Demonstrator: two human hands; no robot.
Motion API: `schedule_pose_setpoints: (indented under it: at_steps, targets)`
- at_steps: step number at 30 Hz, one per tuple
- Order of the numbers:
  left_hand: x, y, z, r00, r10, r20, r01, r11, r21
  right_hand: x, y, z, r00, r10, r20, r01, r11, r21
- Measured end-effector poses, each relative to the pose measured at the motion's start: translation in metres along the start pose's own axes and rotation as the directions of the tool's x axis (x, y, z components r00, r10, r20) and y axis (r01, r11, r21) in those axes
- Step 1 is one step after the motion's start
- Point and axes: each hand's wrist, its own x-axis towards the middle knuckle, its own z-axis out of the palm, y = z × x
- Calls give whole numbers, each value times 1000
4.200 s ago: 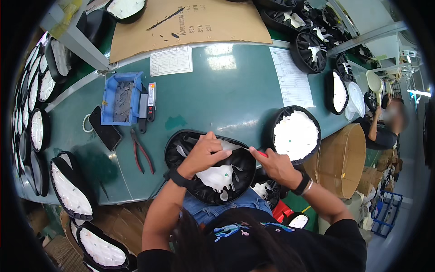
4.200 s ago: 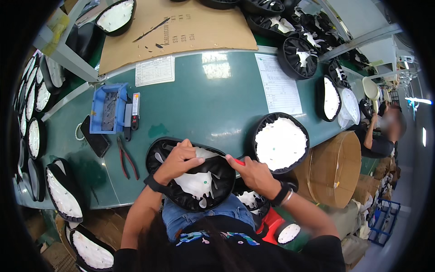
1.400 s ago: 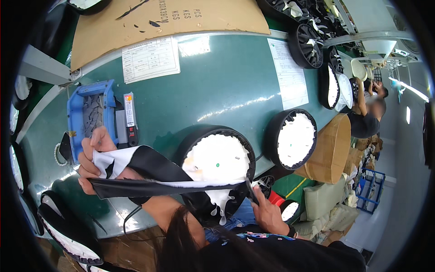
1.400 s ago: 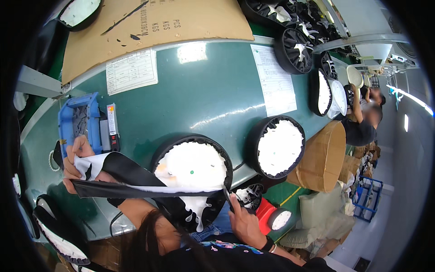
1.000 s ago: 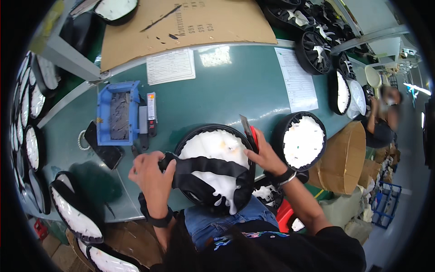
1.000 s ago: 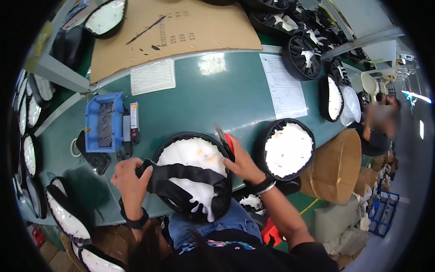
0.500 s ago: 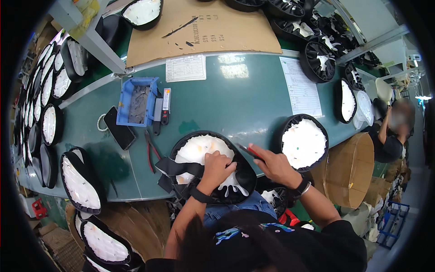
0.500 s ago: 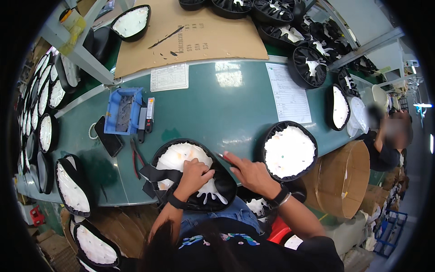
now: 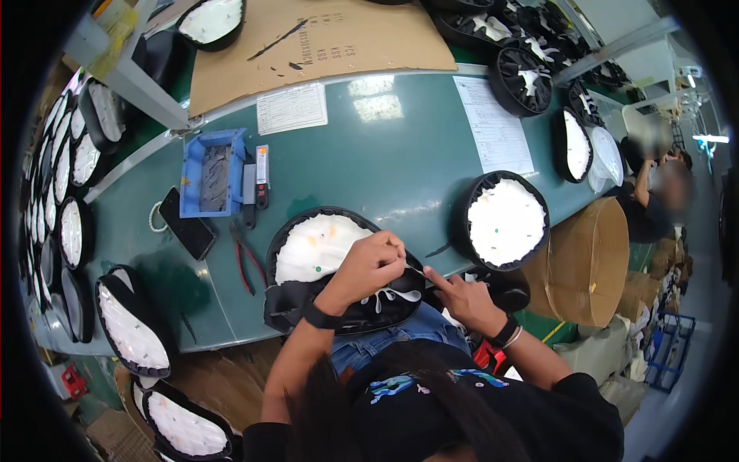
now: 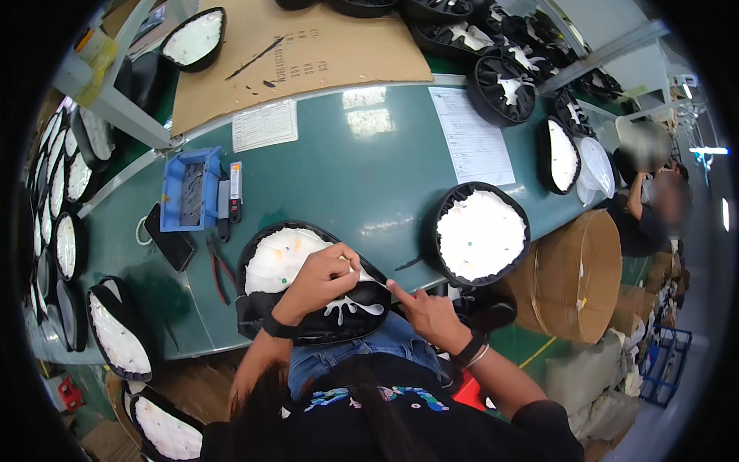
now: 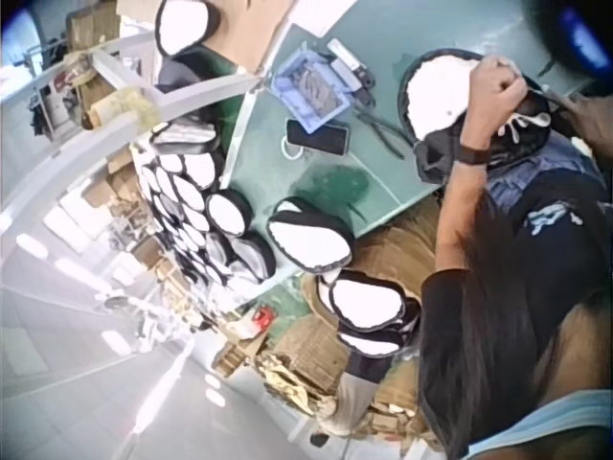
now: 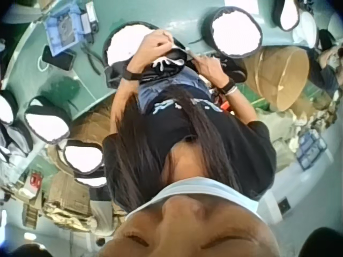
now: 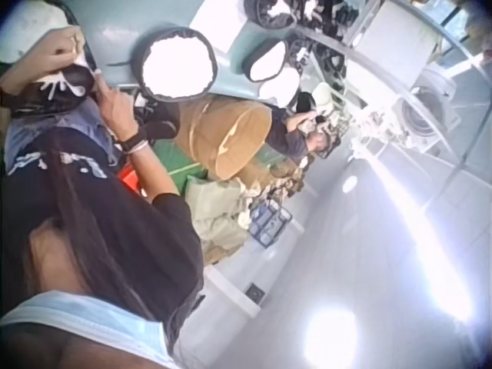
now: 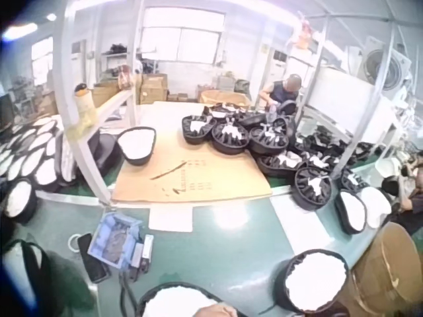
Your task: Trimming excess material and assembling covers onto bicycle seat bases at a factory workstation.
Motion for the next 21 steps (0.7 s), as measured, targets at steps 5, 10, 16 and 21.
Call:
schedule_pose_setpoints:
  at_steps: [5,10,16,21]
  targets:
    - [17,-43,28,945,300,134,-261,440,859,14,-1,-12,995,52,88,-53,999,14]
    - [34,-62,8,899,347,266,-436,744,506,-4,-18,20,988,151,-25,-148,985,83]
    - [30,-58,-29,998,-9,-57,-31,743,-668,-23,-55,22,935,338,112,-353,922,163]
    - [56,-17,-26,988,-24,156,87,908,-411,30,-20,-6,956,278,-97,-279,960,4]
